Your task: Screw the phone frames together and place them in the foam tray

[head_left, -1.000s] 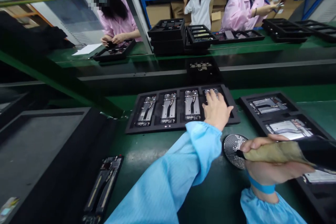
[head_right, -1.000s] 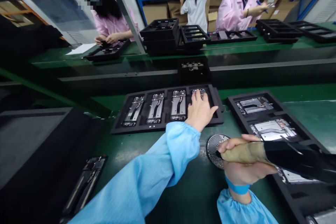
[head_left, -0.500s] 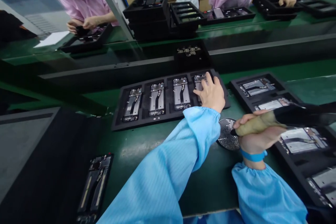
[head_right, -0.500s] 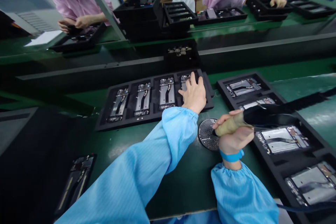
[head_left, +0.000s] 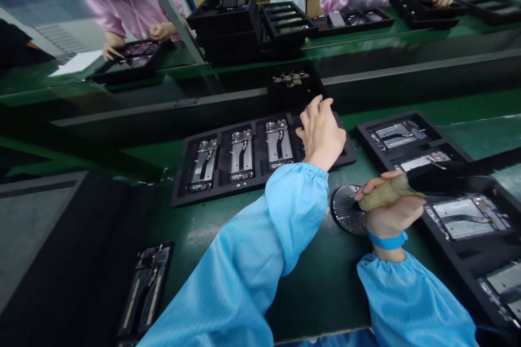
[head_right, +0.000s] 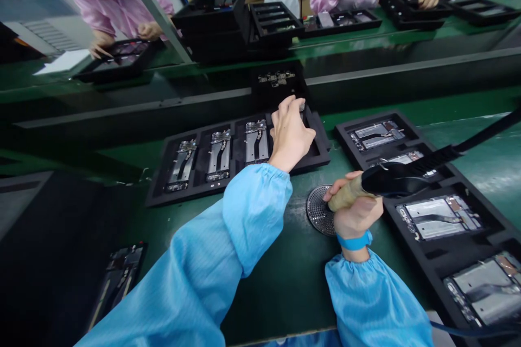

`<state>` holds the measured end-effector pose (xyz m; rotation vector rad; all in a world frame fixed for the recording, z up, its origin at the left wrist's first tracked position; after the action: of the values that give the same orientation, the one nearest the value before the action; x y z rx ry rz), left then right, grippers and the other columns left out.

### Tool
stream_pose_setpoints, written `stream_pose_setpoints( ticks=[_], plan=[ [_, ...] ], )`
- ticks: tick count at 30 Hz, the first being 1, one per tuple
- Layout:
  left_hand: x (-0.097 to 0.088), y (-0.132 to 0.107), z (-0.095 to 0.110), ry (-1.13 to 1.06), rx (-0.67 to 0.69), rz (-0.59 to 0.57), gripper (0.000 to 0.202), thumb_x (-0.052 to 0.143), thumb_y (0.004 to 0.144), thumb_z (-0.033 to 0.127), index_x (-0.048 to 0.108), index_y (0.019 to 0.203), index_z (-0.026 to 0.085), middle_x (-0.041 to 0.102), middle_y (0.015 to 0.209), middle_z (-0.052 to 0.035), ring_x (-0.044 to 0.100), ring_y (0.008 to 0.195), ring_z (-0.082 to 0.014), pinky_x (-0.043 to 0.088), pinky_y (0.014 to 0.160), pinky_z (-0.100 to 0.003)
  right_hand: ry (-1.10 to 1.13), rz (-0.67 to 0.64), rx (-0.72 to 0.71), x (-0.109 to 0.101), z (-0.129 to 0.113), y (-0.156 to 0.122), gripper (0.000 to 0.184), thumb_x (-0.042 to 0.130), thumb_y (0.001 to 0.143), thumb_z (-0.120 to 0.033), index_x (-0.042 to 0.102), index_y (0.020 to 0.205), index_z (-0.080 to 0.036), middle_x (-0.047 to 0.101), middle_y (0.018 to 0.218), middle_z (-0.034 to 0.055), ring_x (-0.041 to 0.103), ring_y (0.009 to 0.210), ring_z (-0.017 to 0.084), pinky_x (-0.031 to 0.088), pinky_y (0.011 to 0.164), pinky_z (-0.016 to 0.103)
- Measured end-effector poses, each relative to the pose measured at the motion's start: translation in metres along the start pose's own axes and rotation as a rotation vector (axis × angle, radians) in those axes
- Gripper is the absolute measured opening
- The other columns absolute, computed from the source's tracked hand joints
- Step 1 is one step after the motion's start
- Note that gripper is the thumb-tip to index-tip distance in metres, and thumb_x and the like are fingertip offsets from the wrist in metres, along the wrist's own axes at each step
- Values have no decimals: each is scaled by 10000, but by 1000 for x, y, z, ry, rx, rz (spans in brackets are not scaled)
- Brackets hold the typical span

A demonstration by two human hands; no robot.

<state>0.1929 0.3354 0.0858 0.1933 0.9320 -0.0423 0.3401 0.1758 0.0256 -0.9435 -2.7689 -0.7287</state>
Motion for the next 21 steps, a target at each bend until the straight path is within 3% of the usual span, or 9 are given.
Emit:
stream_pose_setpoints(
  ticks=[3,5,7,10,13,17,21],
  plan=[
    [-31,-32,7,-31,200,-13,741,524,792,-16,436,1481,242,359,1621,-34,350,1491,-269,428,1188,-479,-3,-7,-11,1,-1,0,576,397,909,-740,592,993,-205,564,586,-3,533,405,192,468,419,347],
    [-53,-74,2,-47,314,-16,771,488,780,-40,430,1490,255,380,1608,-24,343,1497,-249,387,1231,-458,-11,-17,-16,1,-1,0,570,398,919,-724,606,1008,-201,572,590,5,535,406,199,468,412,356],
    [-63,-125,-16,-39,337,-77,777,457,809,-35,411,1509,299,408,1584,-23,373,1479,-256,409,1221,-481,-21,-20,-26,1,-1,0,590,393,918,-732,618,1017,-195,579,592,16,542,408,208,469,407,365],
    [-55,-202,-51,18,286,-225,750,446,846,-14,428,1510,333,509,1459,-65,466,1387,-288,486,1146,-524,-33,-13,-41,1,-3,1,604,414,905,-744,623,1016,-188,584,583,20,553,411,214,475,416,371],
    [-32,-257,-81,53,192,-334,766,440,814,-47,469,1482,329,535,1410,-79,519,1309,-282,521,1101,-506,-48,-26,-21,4,-3,3,592,452,873,-737,616,995,-182,586,566,18,552,404,221,457,410,369],
    [-11,-283,-90,135,146,-296,670,482,881,5,446,1505,245,558,1411,-99,539,1303,-289,440,1170,-566,-89,-24,-23,8,-8,5,627,441,827,-768,594,966,-176,573,535,13,523,378,226,419,379,373],
    [-5,-276,-83,164,170,-297,550,572,1015,256,406,1534,177,556,1476,-116,503,1382,-305,430,1181,-548,-161,-1,-85,9,-16,3,632,356,875,-755,586,949,-171,567,521,19,521,377,229,442,406,391]
  ],
)
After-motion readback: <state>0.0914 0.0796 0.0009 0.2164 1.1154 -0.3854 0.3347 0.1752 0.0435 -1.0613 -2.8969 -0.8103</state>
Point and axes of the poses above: each hand's wrist, its own y-axis towards the middle knuckle, its own x-axis out of the palm, z = x × y, the point moved 10 cm from there along y, towards the middle knuckle
